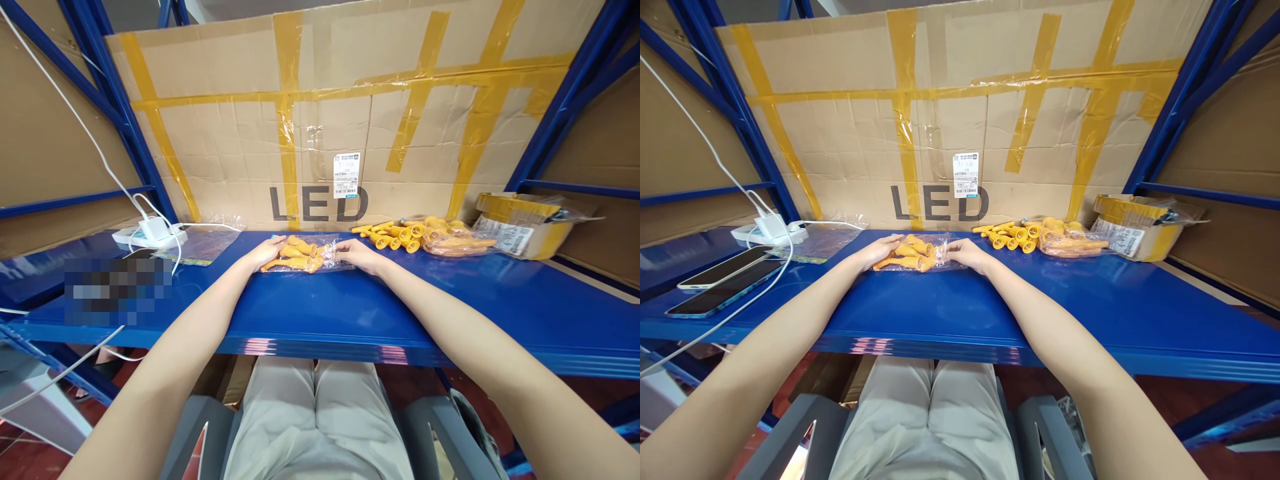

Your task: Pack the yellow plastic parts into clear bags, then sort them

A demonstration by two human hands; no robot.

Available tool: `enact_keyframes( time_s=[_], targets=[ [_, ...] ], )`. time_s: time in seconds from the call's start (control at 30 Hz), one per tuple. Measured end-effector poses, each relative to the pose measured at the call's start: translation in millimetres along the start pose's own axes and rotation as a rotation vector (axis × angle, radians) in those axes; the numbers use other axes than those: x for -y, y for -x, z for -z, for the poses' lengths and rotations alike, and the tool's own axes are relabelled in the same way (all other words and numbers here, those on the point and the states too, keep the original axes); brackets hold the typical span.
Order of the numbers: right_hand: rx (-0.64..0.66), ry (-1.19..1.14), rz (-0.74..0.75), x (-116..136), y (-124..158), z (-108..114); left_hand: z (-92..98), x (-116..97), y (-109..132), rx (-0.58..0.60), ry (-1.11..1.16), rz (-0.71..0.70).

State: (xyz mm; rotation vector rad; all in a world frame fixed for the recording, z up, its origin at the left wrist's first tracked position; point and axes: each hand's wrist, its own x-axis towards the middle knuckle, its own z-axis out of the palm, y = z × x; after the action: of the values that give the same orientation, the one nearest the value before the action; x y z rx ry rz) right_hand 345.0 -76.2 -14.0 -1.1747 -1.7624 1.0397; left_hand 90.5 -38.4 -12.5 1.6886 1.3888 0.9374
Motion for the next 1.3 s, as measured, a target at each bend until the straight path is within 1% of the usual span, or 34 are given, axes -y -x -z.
enact_keyframes(
  time_s=[0.13,0.2,0.27,0.33,0.4,0.5,0.53,0.6,0.63,0.73,0.87,1.0,1.13,1.23,1.3],
  targets=[
    [0.002,-0.019,0.003,0,0,-2,2.1,4,-5,0.007,0.018,-0.019],
    [0.014,0.002,0.012,3,-1,-2,4.4,5,-6,-0.007,-0.037,-0.035],
    [-0.01,0.063,0.038,6,-4,2,7.1,5,-7,-0.028,-0.125,-0.059],
    [-0.106,0.192,0.054,9,-6,10,9.6,5,-7,-0.047,-0.208,-0.091],
    [-0.275,0.398,0.039,9,-8,25,11.4,6,-7,-0.054,-0.251,-0.133],
    [-0.556,0.735,0.007,2,-7,50,12.2,8,-7,-0.021,-0.244,-0.193],
    [-0.611,0.817,-0.017,-3,-6,59,12.1,8,-7,-0.002,-0.233,-0.207],
    [-0.655,0.921,-0.085,-13,-4,72,11.5,7,-6,0.017,-0.223,-0.22],
    [-0.641,0.96,-0.116,-18,-3,76,11.3,7,-6,0.014,-0.223,-0.221],
    [-0.53,1.03,-0.2,-27,-4,82,10.9,4,-5,0.0,-0.23,-0.212],
    [-0.433,1.021,-0.283,-25,-5,79,11.6,4,-4,0.005,-0.231,-0.211],
    [-0.376,1.028,-0.28,-20,-3,73,12.8,6,-5,-0.005,-0.239,-0.214],
    [-0.278,1.081,-0.272,-15,0,66,14.0,7,-6,-0.002,-0.253,-0.202],
    [-0.216,1.129,-0.28,-6,2,60,14.6,7,-6,-0.007,-0.269,-0.193],
    [-0.197,1.106,-0.246,2,2,56,14.8,7,-5,-0.006,-0.272,-0.195]
  ],
)
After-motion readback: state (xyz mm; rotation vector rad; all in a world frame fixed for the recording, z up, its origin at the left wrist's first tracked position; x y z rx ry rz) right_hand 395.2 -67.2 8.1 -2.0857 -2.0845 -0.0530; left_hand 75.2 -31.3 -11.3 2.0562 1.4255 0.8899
